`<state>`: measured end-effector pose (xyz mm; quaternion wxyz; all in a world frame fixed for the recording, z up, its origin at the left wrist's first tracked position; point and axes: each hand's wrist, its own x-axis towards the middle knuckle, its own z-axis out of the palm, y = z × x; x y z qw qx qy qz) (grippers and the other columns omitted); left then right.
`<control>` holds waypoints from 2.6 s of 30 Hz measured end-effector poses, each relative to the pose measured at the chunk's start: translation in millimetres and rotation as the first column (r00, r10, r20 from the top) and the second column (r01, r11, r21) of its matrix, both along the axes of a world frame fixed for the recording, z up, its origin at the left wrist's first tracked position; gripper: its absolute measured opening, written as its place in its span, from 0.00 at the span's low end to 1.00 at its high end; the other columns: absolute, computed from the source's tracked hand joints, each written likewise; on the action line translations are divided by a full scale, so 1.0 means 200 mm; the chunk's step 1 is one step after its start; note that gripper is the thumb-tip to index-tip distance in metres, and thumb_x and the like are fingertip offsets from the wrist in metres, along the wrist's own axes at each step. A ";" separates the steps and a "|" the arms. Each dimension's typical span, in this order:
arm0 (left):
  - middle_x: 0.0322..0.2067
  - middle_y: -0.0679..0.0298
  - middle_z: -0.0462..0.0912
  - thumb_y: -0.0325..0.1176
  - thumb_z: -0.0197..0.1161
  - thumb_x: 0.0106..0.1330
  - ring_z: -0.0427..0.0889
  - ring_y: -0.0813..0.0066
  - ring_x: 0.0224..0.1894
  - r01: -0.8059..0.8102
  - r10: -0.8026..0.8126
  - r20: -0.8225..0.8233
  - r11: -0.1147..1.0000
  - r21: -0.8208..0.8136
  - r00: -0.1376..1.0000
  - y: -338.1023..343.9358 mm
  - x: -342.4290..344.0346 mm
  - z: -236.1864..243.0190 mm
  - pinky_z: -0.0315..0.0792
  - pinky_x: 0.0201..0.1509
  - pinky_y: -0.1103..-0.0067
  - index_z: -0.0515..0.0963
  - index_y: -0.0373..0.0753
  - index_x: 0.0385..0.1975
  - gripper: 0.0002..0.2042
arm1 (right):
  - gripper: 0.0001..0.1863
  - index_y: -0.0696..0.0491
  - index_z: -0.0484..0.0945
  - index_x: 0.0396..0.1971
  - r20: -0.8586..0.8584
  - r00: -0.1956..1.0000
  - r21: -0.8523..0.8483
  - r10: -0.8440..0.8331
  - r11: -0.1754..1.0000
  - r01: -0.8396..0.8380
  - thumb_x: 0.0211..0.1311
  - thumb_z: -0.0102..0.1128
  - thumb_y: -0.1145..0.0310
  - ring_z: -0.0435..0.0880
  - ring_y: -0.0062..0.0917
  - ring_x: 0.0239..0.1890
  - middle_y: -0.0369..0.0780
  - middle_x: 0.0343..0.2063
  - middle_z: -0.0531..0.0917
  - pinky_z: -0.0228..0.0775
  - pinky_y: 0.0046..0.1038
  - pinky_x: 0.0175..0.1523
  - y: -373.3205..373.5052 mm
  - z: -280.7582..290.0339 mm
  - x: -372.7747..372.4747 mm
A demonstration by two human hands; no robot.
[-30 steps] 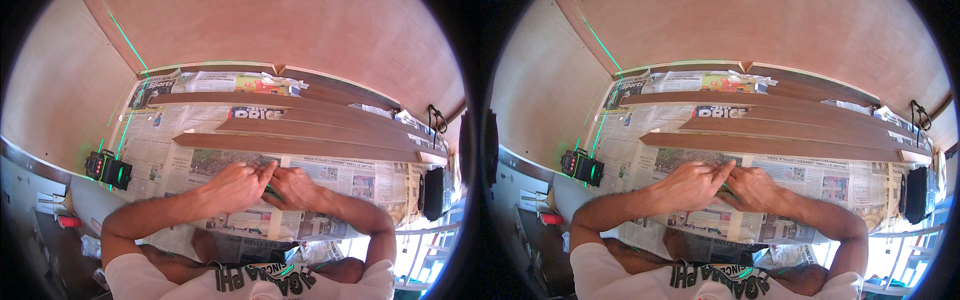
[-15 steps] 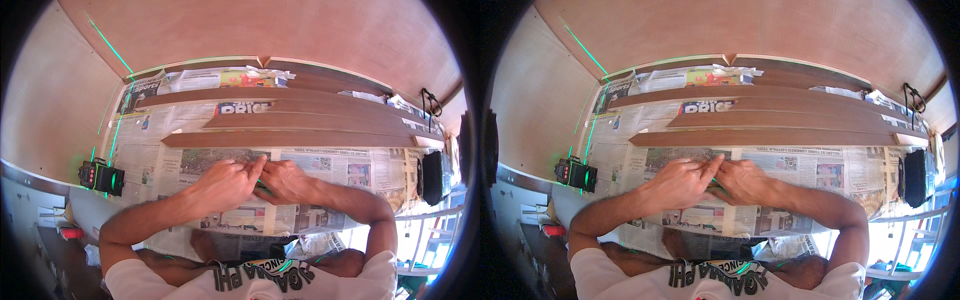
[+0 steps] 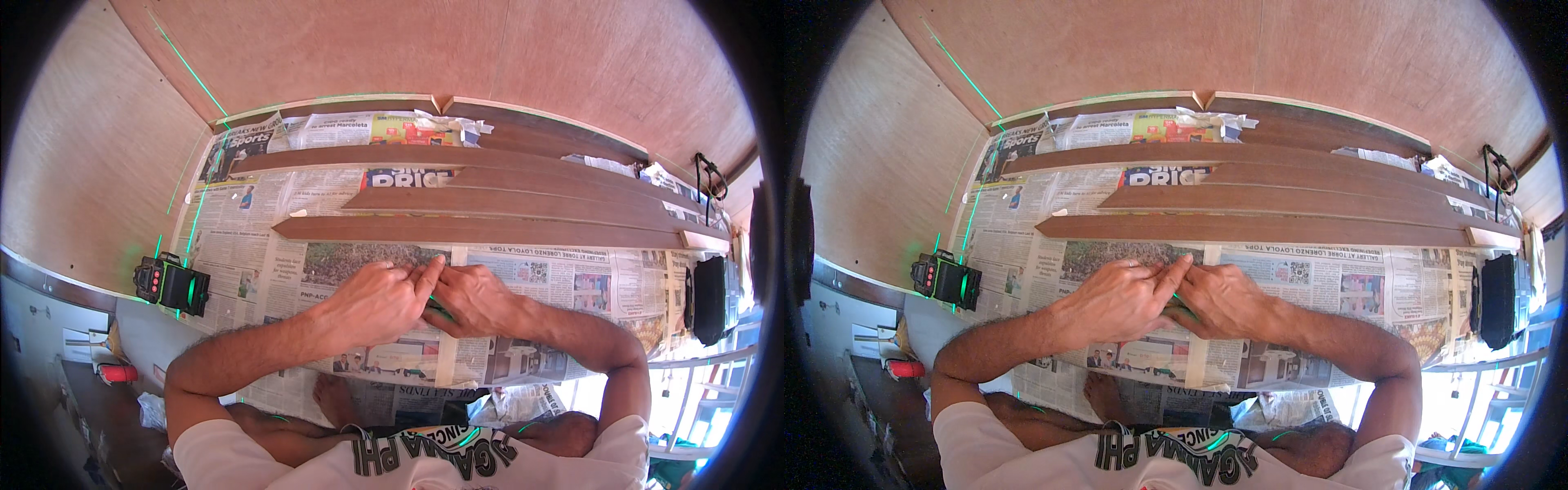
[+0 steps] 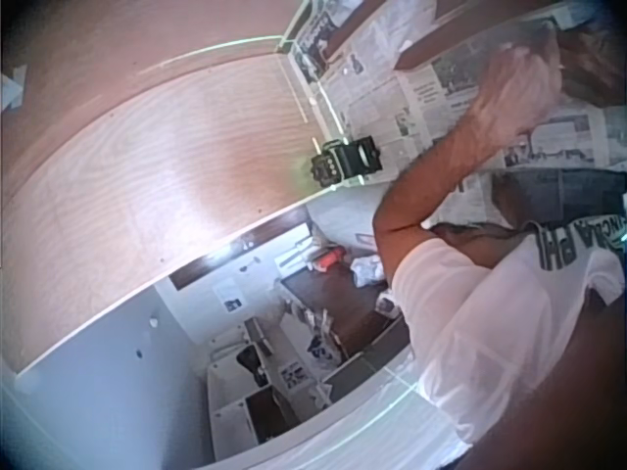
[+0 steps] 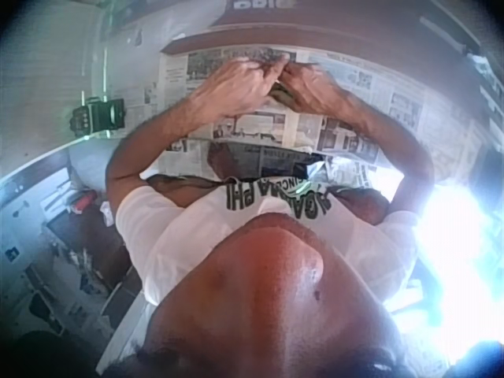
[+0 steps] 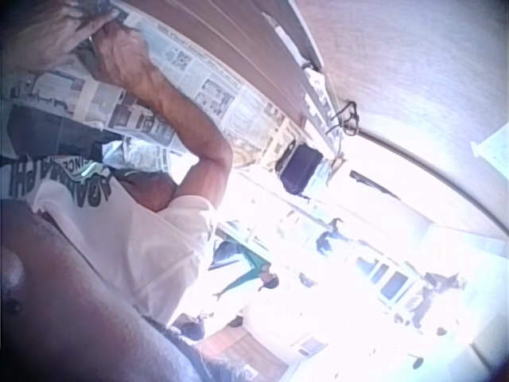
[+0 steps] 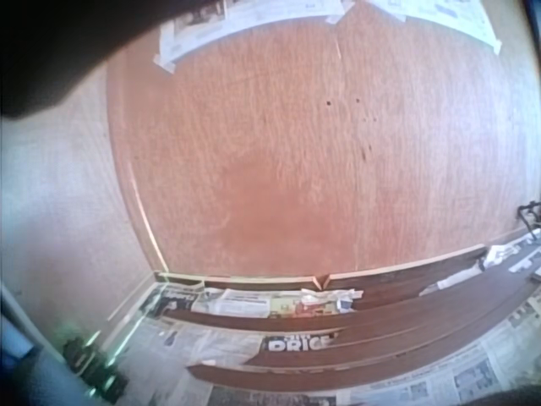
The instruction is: The person aligns wooden cabinet parts on a wall using a green laser level for guidance. They adjust the position of the wooden pieces and the laser level to ensure proper alignment before securing them.
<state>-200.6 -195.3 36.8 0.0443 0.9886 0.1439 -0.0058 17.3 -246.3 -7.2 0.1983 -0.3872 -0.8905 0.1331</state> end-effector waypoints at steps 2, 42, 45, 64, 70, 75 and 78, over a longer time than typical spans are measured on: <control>0.34 0.45 0.88 0.48 0.74 0.59 0.90 0.55 0.40 0.013 -0.013 -0.022 1.000 -0.001 1.000 0.01 0.01 -0.02 0.82 0.47 0.67 0.62 0.14 0.68 0.48 | 0.26 0.64 0.78 0.51 -0.016 1.000 -0.012 -0.018 1.000 0.018 0.61 0.72 0.60 0.87 0.44 0.33 0.50 0.34 0.84 0.84 0.39 0.36 0.00 0.00 0.01; 0.55 0.48 0.84 0.37 0.74 0.62 0.88 0.52 0.49 -0.105 0.062 0.590 0.994 0.040 0.805 0.10 -0.01 0.82 0.84 0.50 0.63 0.75 0.37 0.65 0.30 | 0.11 0.58 0.72 0.36 -0.136 0.984 0.350 0.111 0.935 -0.057 0.60 0.64 0.70 0.80 0.47 0.23 0.46 0.22 0.78 0.71 0.47 0.25 0.07 -0.12 0.10; 0.55 0.49 0.84 0.38 0.73 0.63 0.88 0.53 0.49 0.017 -0.077 0.716 0.996 0.091 0.694 -0.11 -0.10 1.09 0.84 0.50 0.64 0.76 0.37 0.64 0.29 | 0.14 0.58 0.70 0.40 -0.076 0.996 0.075 0.044 0.996 -0.039 0.59 0.65 0.71 0.83 0.53 0.30 0.50 0.28 0.80 0.75 0.52 0.33 0.03 -0.05 0.11; 0.51 0.53 0.84 0.39 0.65 0.68 0.86 0.62 0.49 0.388 -0.279 0.599 0.920 -0.058 0.750 -0.23 -0.04 0.78 0.80 0.53 0.69 0.77 0.35 0.58 0.22 | 0.30 0.58 0.68 0.60 0.020 1.000 -0.047 -0.024 0.999 0.025 0.56 0.64 0.70 0.86 0.54 0.41 0.54 0.41 0.82 0.80 0.50 0.42 -0.01 0.07 0.19; 0.50 0.55 0.84 0.40 0.63 0.69 0.85 0.64 0.49 0.338 -0.223 0.597 0.937 -0.085 0.771 -0.24 -0.11 0.74 0.80 0.53 0.71 0.78 0.35 0.56 0.20 | 0.28 0.59 0.69 0.60 0.020 0.993 -0.101 -0.116 0.988 0.117 0.60 0.64 0.70 0.86 0.53 0.44 0.53 0.44 0.82 0.81 0.50 0.42 -0.01 0.10 0.20; 0.49 0.56 0.84 0.40 0.61 0.71 0.85 0.66 0.49 0.277 -0.179 0.602 0.958 -0.073 0.778 -0.27 -0.20 0.78 0.79 0.54 0.72 0.78 0.34 0.54 0.19 | 0.29 0.57 0.71 0.61 -0.030 0.989 -0.009 -0.148 0.989 0.148 0.58 0.65 0.73 0.86 0.52 0.45 0.51 0.44 0.82 0.82 0.48 0.43 -0.01 0.08 0.22; 0.49 0.57 0.84 0.40 0.60 0.71 0.85 0.68 0.48 0.219 -0.148 0.627 0.975 -0.037 0.765 -0.26 -0.32 0.82 0.78 0.54 0.73 0.78 0.34 0.53 0.18 | 0.29 0.55 0.72 0.61 0.004 0.988 -0.118 -0.154 0.981 0.154 0.59 0.67 0.73 0.86 0.51 0.47 0.50 0.44 0.83 0.82 0.47 0.45 0.01 0.09 0.21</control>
